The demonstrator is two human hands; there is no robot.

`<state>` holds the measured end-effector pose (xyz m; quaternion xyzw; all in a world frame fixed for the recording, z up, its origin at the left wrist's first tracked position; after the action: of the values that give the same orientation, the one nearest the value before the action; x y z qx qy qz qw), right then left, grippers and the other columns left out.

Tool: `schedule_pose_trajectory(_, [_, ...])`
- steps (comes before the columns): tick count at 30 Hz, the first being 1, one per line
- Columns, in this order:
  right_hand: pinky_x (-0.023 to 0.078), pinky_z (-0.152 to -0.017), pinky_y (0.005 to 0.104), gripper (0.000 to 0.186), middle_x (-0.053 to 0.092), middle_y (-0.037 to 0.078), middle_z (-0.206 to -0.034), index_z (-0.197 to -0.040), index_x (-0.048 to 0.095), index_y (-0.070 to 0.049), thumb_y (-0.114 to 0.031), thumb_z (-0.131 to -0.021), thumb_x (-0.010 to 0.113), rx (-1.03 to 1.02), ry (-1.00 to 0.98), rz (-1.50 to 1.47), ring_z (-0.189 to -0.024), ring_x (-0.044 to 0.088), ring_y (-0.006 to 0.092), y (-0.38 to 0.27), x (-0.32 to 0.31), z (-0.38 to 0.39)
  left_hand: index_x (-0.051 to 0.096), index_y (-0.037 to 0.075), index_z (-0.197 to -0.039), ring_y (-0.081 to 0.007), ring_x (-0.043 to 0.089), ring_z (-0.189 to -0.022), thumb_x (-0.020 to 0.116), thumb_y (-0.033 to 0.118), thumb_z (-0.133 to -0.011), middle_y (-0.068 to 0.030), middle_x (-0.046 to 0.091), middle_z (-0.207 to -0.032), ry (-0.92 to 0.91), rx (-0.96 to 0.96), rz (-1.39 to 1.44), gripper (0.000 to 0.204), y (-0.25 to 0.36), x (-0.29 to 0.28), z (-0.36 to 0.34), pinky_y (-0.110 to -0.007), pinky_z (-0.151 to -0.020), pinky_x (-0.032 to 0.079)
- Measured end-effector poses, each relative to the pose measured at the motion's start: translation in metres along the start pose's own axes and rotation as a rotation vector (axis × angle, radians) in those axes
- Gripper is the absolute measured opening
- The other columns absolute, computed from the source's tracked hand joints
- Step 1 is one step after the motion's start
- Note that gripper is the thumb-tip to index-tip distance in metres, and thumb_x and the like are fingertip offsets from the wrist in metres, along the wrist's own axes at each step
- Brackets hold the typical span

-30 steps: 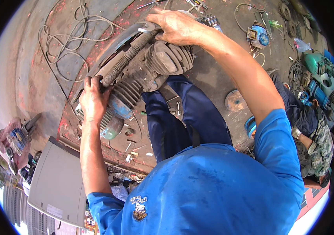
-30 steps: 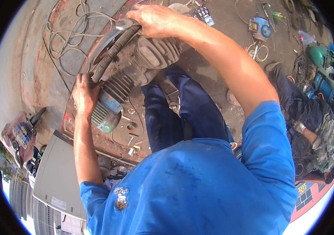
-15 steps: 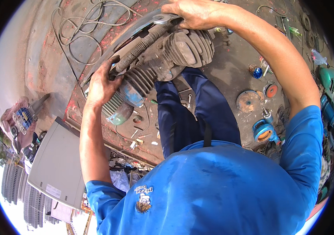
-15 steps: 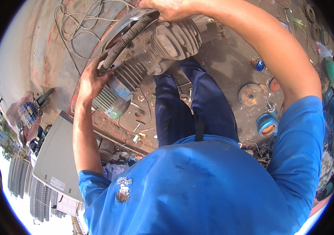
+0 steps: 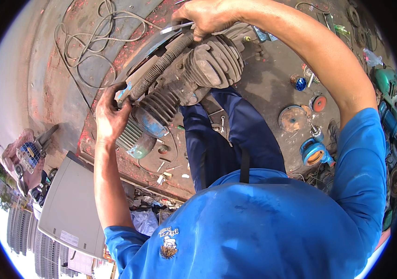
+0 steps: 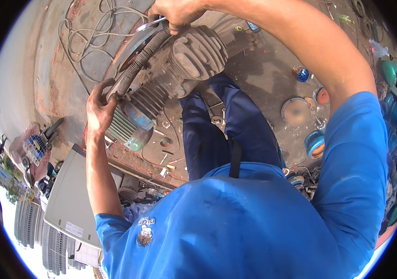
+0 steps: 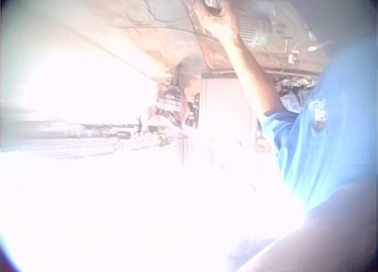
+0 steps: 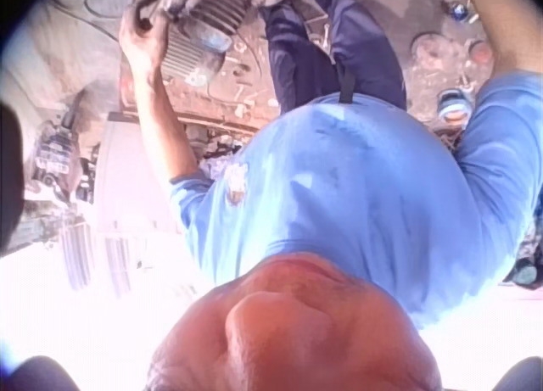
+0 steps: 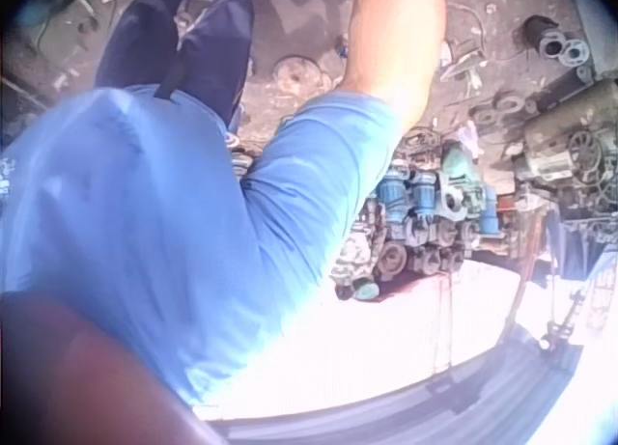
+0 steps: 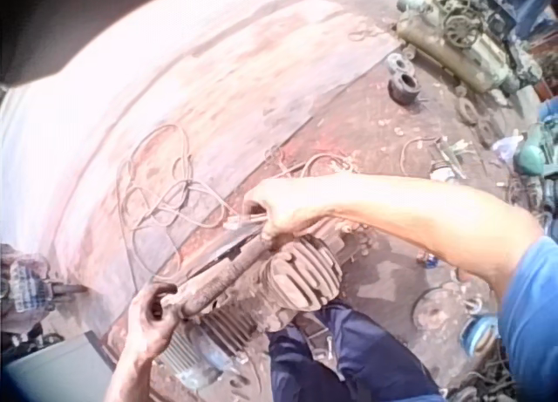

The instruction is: The person uses a wrench to loosen and tighten bolts on a motor assembly, repeatedly adjusting nuts and bolts while holding the motor with one hand. The person also handles a bolt and repositions the motor during the process.

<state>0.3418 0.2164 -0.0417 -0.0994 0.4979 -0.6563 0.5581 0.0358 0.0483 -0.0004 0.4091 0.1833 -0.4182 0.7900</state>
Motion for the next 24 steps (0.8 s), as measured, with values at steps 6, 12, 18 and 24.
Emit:
schedule_pose_trajectory(6, [0.053,-0.067,0.0345,0.027,0.07,0.01,-0.081,-0.097,0.07,0.002,-0.024,-0.097,0.063,-0.144,0.859,-0.196,-0.073,0.067,0.0182,-0.029,-0.026,0.097,0.067,0.005,-0.123,-0.0358,0.07,-0.101,0.081,0.037,-0.083,-0.0145,0.066,-0.119,0.165,0.232,-0.254,0.053,0.075,0.005,-0.015,-0.045,-0.087,0.056])
schedule_pose_trajectory(12, [0.052,-0.064,0.0268,0.024,0.075,0.007,-0.09,-0.108,0.071,0.002,-0.014,-0.104,0.054,-0.215,1.023,-0.27,-0.071,0.064,0.0078,-0.021,0.024,0.129,0.07,0.009,-0.125,-0.035,0.071,-0.099,0.078,0.035,-0.087,-0.0165,0.074,-0.104,0.058,0.277,-0.269,0.047,0.088,0.025,-0.029,-0.043,-0.085,0.055])
schedule_pose_trajectory(18, [0.05,-0.058,0.0253,0.016,0.07,0.003,-0.077,-0.1,0.073,0.001,-0.012,-0.101,0.063,-0.265,1.109,-0.544,-0.065,0.063,0.0095,0.002,0.063,0.129,0.07,0.009,-0.125,-0.0348,0.072,-0.089,0.078,0.033,-0.087,-0.0177,0.074,-0.1,0.134,0.275,-0.306,0.045,0.088,0.03,-0.024,-0.043,-0.081,0.056])
schedule_pose_trajectory(24, [0.055,-0.072,0.035,0.02,0.071,0.016,-0.091,-0.106,0.065,0.002,-0.017,-0.1,0.062,-0.008,0.944,-0.567,-0.081,0.069,0.0224,-0.002,0.03,0.072,0.07,0.011,-0.124,-0.0328,0.073,-0.084,0.079,0.028,-0.087,-0.0157,0.073,-0.098,0.199,0.306,-0.333,0.041,0.08,0.034,-0.017,-0.041,-0.077,0.057])
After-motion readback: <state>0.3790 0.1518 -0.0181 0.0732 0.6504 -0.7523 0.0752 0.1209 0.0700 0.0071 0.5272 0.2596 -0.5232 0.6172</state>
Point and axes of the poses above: each hand's wrist, its own z-axis away from the middle knuckle, its own x-axis out of the palm, y = z × x, the point moved 2 cm from there along -z, towards the middle knuckle
